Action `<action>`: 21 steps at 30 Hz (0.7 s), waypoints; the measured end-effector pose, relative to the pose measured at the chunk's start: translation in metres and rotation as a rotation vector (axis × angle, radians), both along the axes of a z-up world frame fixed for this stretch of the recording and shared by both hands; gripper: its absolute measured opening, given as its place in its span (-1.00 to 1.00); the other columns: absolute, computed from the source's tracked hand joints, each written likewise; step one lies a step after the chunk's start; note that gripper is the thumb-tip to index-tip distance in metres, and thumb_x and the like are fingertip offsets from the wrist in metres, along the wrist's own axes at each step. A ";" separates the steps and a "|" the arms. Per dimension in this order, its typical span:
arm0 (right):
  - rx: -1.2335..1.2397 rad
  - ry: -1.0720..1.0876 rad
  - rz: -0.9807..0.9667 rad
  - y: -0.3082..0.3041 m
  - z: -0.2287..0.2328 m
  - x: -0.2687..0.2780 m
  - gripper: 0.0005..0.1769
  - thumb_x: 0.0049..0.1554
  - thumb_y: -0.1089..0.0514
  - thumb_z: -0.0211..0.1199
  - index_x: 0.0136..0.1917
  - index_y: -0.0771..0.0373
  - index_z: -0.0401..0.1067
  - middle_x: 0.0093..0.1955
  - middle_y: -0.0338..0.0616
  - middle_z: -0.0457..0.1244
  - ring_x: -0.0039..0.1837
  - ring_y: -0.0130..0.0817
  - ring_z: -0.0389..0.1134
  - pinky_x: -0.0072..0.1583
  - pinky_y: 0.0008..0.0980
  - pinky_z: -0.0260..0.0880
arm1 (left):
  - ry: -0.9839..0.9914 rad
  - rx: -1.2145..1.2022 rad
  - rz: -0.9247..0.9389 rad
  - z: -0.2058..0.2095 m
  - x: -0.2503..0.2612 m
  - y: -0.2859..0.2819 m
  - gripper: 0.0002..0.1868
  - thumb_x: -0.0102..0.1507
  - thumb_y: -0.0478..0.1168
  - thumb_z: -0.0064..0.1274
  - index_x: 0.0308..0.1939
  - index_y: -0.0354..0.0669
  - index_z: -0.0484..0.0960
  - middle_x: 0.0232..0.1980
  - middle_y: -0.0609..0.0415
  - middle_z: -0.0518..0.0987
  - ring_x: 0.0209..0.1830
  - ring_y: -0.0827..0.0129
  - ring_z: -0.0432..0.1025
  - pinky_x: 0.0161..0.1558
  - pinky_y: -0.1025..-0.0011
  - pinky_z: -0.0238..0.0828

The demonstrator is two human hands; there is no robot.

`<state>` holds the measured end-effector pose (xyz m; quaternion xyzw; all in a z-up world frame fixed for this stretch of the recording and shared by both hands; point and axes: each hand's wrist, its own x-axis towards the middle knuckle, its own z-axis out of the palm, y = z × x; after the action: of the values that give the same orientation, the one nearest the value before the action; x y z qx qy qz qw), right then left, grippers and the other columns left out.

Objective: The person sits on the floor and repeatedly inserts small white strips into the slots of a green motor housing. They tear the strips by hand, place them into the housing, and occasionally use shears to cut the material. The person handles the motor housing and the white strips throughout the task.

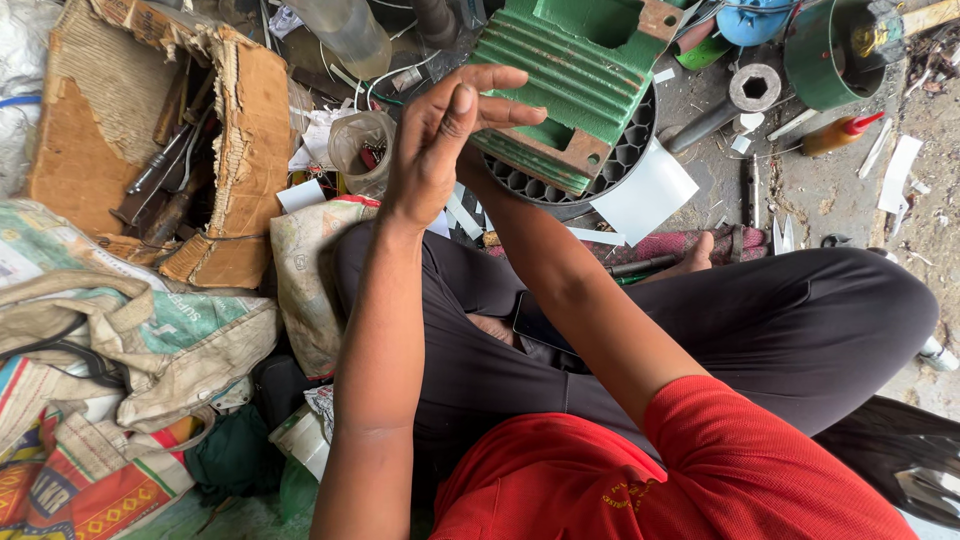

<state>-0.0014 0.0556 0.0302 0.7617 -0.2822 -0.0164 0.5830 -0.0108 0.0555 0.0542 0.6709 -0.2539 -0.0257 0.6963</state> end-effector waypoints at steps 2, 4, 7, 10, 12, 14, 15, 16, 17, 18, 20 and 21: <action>-0.030 -0.006 -0.015 0.004 -0.003 0.003 -0.54 0.62 0.01 -0.22 0.44 0.45 0.26 0.27 0.28 0.32 0.39 -0.17 0.38 0.55 -0.22 0.20 | 0.023 -0.019 -0.008 -0.001 0.001 0.004 -0.36 0.58 0.20 -0.33 0.31 -0.33 0.49 0.06 -0.16 0.72 0.13 0.24 0.65 0.43 0.22 0.48; -0.107 -0.011 -0.026 0.007 -0.005 0.004 -0.53 0.61 0.03 -0.19 0.40 0.48 0.33 0.30 0.20 0.33 0.42 -0.26 0.35 0.58 -0.19 0.08 | 0.020 -0.084 -0.058 -0.005 0.005 0.009 -0.39 0.59 0.18 -0.32 0.31 -0.33 0.48 0.05 -0.19 0.71 0.16 0.18 0.63 0.41 0.23 0.48; -0.200 -0.060 -0.033 0.015 -0.004 0.007 -0.48 0.56 0.06 -0.18 0.34 0.48 0.50 0.34 0.06 0.36 0.49 -0.42 0.27 0.64 -0.18 -0.21 | 0.071 -0.250 -0.104 -0.011 0.012 0.017 -0.41 0.61 0.15 -0.31 0.29 -0.34 0.48 0.07 -0.23 0.68 0.24 0.10 0.58 0.44 0.22 0.42; -0.253 -0.036 -0.031 0.022 -0.013 0.011 -0.51 0.59 0.03 -0.20 0.36 0.36 0.47 0.38 -0.09 0.33 0.52 -0.57 0.24 0.67 -0.20 -0.26 | 0.109 -0.356 -0.119 -0.014 0.013 0.020 -0.42 0.62 0.14 -0.34 0.30 -0.34 0.47 0.10 -0.25 0.67 0.34 0.08 0.52 0.53 0.22 0.31; -0.205 -0.035 0.010 0.024 -0.036 0.017 -0.57 0.52 0.07 -0.14 0.35 0.34 0.47 0.30 -0.03 0.33 0.43 -0.44 0.27 0.56 -0.16 -0.16 | 0.115 -0.369 -0.123 -0.014 0.011 0.021 -0.42 0.62 0.14 -0.34 0.31 -0.33 0.46 0.13 -0.25 0.66 0.38 0.07 0.49 0.56 0.21 0.24; -0.036 -0.056 0.162 0.023 -0.075 0.032 -0.61 0.45 0.11 -0.08 0.34 0.31 0.46 0.23 0.03 0.33 0.35 -0.31 0.29 0.46 -0.12 -0.06 | 0.103 -0.351 -0.124 -0.012 0.012 0.021 -0.44 0.62 0.13 -0.33 0.32 -0.33 0.45 0.16 -0.24 0.64 0.40 0.08 0.47 0.53 0.20 0.21; 0.090 -0.064 0.267 0.017 -0.101 0.039 -0.63 0.42 0.13 -0.06 0.33 0.30 0.46 0.19 0.06 0.33 0.30 -0.24 0.30 0.40 -0.10 -0.01 | 0.101 -0.346 -0.116 -0.012 0.011 0.021 -0.45 0.62 0.12 -0.32 0.32 -0.33 0.44 0.17 -0.23 0.63 0.40 0.08 0.47 0.52 0.19 0.20; 0.630 -0.104 0.548 0.004 -0.131 0.045 -0.64 0.39 0.15 -0.03 0.32 0.29 0.46 0.15 0.09 0.34 0.26 -0.18 0.32 0.35 -0.08 0.04 | 0.097 -0.335 -0.103 -0.011 0.010 0.022 -0.46 0.63 0.11 -0.30 0.32 -0.34 0.44 0.19 -0.24 0.62 0.40 0.09 0.47 0.52 0.19 0.22; 1.468 -0.105 0.807 -0.021 -0.161 0.052 -0.65 0.35 0.17 0.00 0.32 0.28 0.46 0.11 0.12 0.34 0.21 -0.11 0.33 0.30 -0.06 0.09 | 0.079 -0.297 -0.077 -0.009 0.010 0.020 -0.47 0.63 0.10 -0.28 0.32 -0.34 0.44 0.19 -0.23 0.63 0.39 0.10 0.48 0.51 0.20 0.26; 1.933 -0.066 0.851 -0.037 -0.185 0.050 -0.65 0.32 0.19 0.03 0.31 0.26 0.45 0.07 0.15 0.34 0.17 -0.04 0.34 0.24 -0.04 0.14 | 0.060 -0.258 -0.051 -0.007 0.010 0.018 -0.48 0.63 0.10 -0.26 0.32 -0.34 0.44 0.20 -0.22 0.63 0.38 0.12 0.49 0.51 0.20 0.29; 2.192 0.011 0.772 -0.058 -0.211 0.029 -0.64 0.25 0.23 0.09 0.30 0.24 0.45 0.00 0.21 0.34 0.08 0.09 0.37 0.14 0.00 0.24 | 0.000 -0.123 0.034 -0.003 0.012 0.011 -0.51 0.62 0.07 -0.21 0.31 -0.32 0.46 0.19 -0.18 0.65 0.33 0.19 0.54 0.47 0.23 0.40; 2.281 0.048 0.735 -0.067 -0.213 0.014 -0.63 0.22 0.25 0.12 0.29 0.22 0.45 -0.04 0.24 0.34 0.04 0.15 0.38 0.08 0.02 0.30 | -0.023 -0.052 0.075 -0.002 0.012 0.007 -0.53 0.62 0.06 -0.18 0.30 -0.30 0.48 0.19 -0.15 0.67 0.30 0.22 0.56 0.43 0.25 0.45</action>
<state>0.0123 -0.0117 -0.1828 0.8742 0.1404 -0.1038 -0.4530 0.0015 0.0623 0.0519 0.6620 -0.2370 0.0149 0.7108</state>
